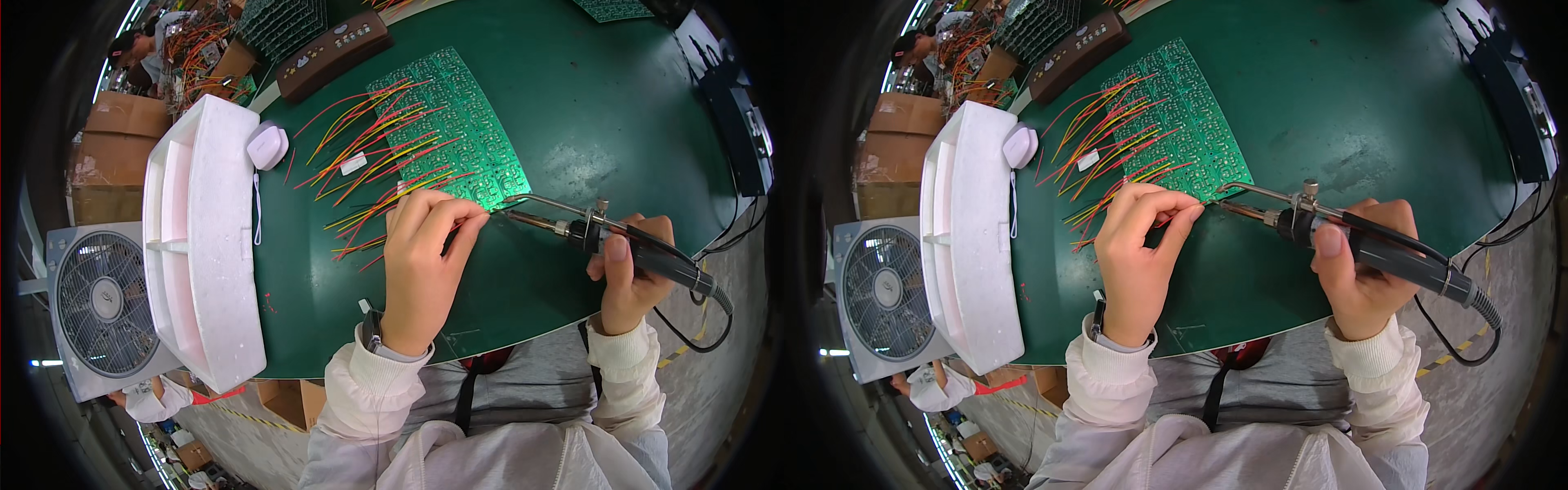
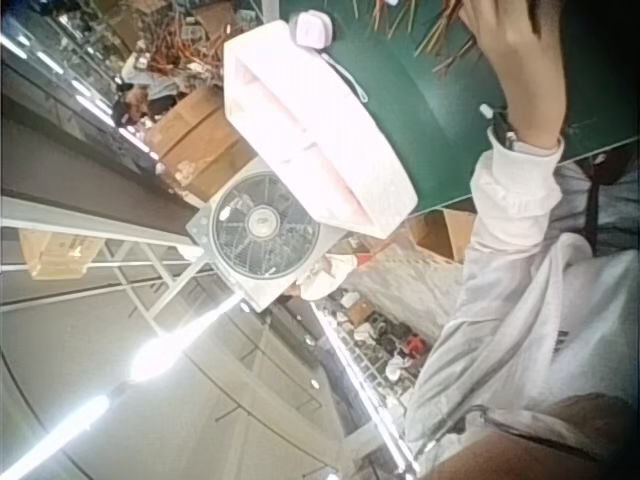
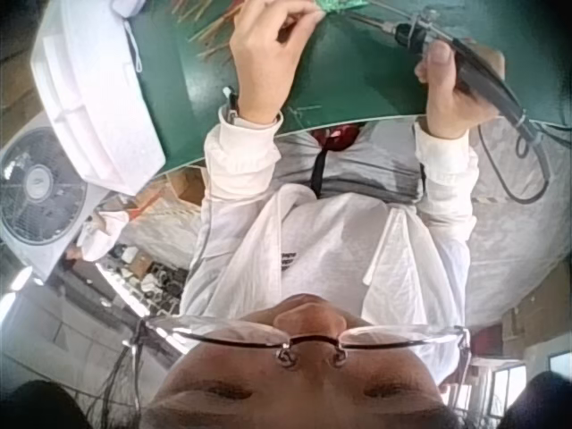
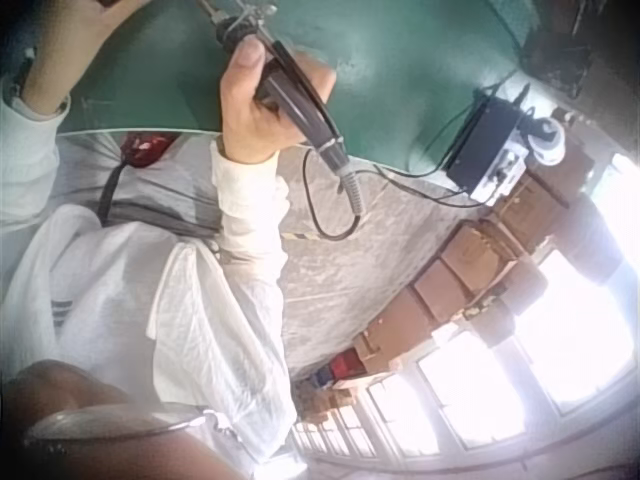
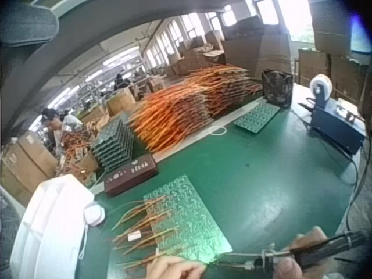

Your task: The person takes wires from a container and solders them onto a circuit board using a soldering iron.

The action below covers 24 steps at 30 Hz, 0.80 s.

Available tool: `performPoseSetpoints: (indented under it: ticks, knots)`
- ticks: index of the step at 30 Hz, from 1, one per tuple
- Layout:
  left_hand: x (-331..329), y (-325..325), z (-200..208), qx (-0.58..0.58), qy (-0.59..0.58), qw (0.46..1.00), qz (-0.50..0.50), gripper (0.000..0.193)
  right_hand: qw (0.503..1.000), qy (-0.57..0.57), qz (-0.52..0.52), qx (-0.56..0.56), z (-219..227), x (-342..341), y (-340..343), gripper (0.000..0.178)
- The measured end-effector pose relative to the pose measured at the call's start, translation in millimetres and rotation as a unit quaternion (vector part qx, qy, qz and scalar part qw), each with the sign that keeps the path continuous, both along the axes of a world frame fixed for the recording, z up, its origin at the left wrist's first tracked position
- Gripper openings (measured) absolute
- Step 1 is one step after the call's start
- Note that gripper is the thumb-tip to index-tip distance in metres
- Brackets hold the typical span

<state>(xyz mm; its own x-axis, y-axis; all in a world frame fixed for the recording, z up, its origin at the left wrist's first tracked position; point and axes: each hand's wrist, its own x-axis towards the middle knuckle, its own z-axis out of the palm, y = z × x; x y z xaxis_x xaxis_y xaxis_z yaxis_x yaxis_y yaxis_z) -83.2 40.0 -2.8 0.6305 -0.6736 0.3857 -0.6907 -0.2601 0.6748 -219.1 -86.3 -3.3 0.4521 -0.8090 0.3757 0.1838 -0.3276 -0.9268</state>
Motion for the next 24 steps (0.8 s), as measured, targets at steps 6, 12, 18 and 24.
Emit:
performPoseSetpoints:
  ticks: [6, 12, 18, 24]
  knots:
    - [0, 0, -1, 0.003, -0.001, 1.0, 0.0, 0.01, 1.0, 0.0, 0.005, 0.002, -4, -2, 0, 0.027]
    - [-1, -2, 1, 0.001, -0.015, 1.0, -0.004, 0.01, 0.997, 0.003, 0.032, -0.074, -7, -7, -1, 0.027]
    - [1, -2, -2, -0.003, -0.038, 0.999, -0.001, 0.012, 0.982, 0.004, 0.084, -0.171, -8, -5, -4, 0.027]
    - [1, -2, -2, -0.018, -0.038, 0.999, -0.008, 0.013, 0.983, -0.03, 0.097, -0.155, -7, 4, -8, 0.026]
